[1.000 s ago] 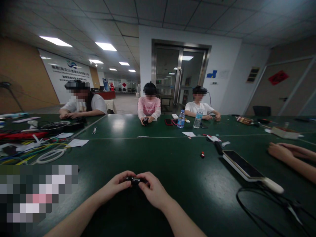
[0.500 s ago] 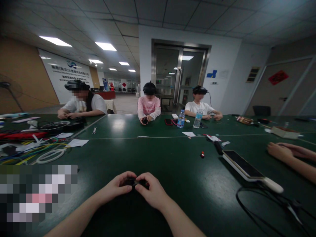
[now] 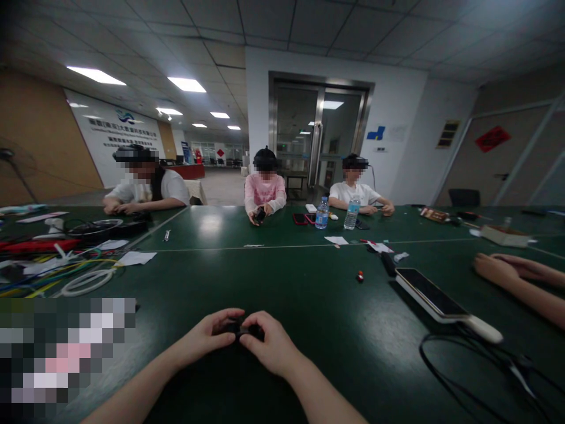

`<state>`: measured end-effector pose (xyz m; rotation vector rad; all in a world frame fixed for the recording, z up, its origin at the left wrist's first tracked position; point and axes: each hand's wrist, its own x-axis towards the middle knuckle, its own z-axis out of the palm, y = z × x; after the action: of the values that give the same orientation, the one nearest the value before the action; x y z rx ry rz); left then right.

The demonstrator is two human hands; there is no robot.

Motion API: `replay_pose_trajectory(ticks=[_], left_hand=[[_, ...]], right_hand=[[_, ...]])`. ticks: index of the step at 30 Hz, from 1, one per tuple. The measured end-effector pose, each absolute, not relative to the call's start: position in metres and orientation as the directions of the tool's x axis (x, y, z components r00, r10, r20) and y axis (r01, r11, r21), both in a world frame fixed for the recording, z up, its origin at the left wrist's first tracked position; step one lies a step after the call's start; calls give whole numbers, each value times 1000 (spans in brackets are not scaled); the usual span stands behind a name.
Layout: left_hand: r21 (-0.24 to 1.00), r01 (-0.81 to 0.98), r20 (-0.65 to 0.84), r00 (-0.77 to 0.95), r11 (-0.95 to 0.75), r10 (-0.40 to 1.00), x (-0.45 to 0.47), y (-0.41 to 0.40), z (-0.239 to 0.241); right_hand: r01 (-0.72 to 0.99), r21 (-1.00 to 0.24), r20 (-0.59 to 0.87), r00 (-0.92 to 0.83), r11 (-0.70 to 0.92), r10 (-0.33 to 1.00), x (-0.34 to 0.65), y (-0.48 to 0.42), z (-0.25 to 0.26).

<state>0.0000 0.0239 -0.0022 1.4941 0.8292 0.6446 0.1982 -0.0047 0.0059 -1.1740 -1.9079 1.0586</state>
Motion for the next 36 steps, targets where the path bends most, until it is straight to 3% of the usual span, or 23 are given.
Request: replay_pose_trajectory(ticks=[11, 27, 36], left_hand=[[972, 219, -56, 556, -81, 829, 5, 20, -1], [989, 138, -47, 587, -43, 808, 4, 21, 0], [990, 143, -90, 546, 14, 833, 0, 23, 2]], right_hand=[[368, -885, 127, -398, 285, 908, 200, -7, 9], [319, -903, 158, -377, 288, 912, 199, -5, 6], [229, -944, 193, -196, 236, 961, 206, 5, 4]])
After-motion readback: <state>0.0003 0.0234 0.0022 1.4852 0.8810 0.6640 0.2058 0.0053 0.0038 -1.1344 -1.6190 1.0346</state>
